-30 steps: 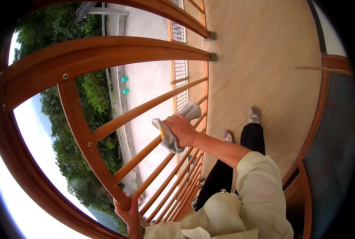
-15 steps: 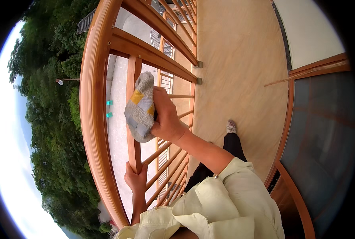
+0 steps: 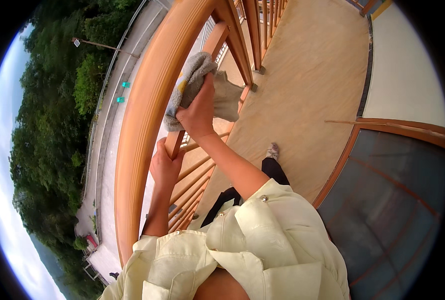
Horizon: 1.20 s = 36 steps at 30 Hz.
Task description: The person wipes a wooden railing on an outdoor balcony using a cloth. They move along the railing, cleaning the top and sides, and occasionally dip the cloth into a bucket of water to wet it.
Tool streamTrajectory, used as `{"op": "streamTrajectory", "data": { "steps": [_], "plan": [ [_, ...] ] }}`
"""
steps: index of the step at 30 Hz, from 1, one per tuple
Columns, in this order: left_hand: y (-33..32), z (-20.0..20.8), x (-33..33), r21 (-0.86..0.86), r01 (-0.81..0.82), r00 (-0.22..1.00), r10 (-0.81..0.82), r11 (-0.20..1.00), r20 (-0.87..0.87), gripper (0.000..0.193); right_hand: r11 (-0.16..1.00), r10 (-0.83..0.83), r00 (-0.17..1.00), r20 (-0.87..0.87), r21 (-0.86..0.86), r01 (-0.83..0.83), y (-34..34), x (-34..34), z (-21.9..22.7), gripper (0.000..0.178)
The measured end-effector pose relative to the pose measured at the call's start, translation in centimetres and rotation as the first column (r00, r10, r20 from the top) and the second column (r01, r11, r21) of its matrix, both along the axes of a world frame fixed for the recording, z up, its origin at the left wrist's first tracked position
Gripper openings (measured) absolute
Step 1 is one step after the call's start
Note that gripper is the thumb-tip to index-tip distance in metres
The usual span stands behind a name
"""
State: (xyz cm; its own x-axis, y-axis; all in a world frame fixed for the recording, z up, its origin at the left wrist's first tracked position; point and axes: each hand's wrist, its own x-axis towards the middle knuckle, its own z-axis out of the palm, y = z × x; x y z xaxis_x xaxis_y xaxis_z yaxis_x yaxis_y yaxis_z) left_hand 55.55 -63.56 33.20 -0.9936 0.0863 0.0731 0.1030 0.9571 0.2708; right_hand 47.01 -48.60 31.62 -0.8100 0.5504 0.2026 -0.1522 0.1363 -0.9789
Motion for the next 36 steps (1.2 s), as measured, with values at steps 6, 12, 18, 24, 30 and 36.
{"op": "streamTrajectory", "data": {
  "steps": [6, 12, 18, 24, 30, 36],
  "plan": [
    [0.2, 3.3, 1.9, 0.155, -0.040, 0.976, 0.005, 0.987, 0.217, 0.071, 0.994, 0.007, 1.000, 0.022, 0.112, -0.009, -4.3, 4.7, 0.8, 0.097],
    [-6.4, 6.5, 14.9, 0.363, 0.277, 0.958, -0.287, 0.889, -0.029, 0.073, 0.919, -0.184, 0.983, 0.015, 0.356, 0.167, -1.6, 0.2, -1.5, 0.102],
    [-14.1, 12.4, 24.5, 0.671, 0.353, 0.909, -0.409, 0.652, -0.080, 0.039, 0.944, -0.074, 0.994, 0.078, 0.328, 0.044, -12.2, 10.1, -0.5, 0.099],
    [-18.7, 19.1, 25.3, 0.356, 0.371, 0.863, -0.177, 0.858, -0.474, 0.033, 0.927, 0.038, 0.990, 0.138, 0.365, -0.087, -20.2, 21.8, 2.3, 0.090],
    [-23.7, 18.9, 25.5, 0.207, -0.198, 0.958, 0.234, 0.958, -0.165, 0.025, 0.883, -0.107, 0.979, 0.174, 0.470, 0.013, -16.1, 15.9, 0.7, 0.079],
    [-25.5, 17.9, 26.6, 0.155, -0.284, 0.959, 0.280, 0.946, 0.048, 0.035, 0.752, -0.329, 0.944, -0.012, 0.602, 0.269, -8.8, 6.1, -0.4, 0.056]
  ]
}}
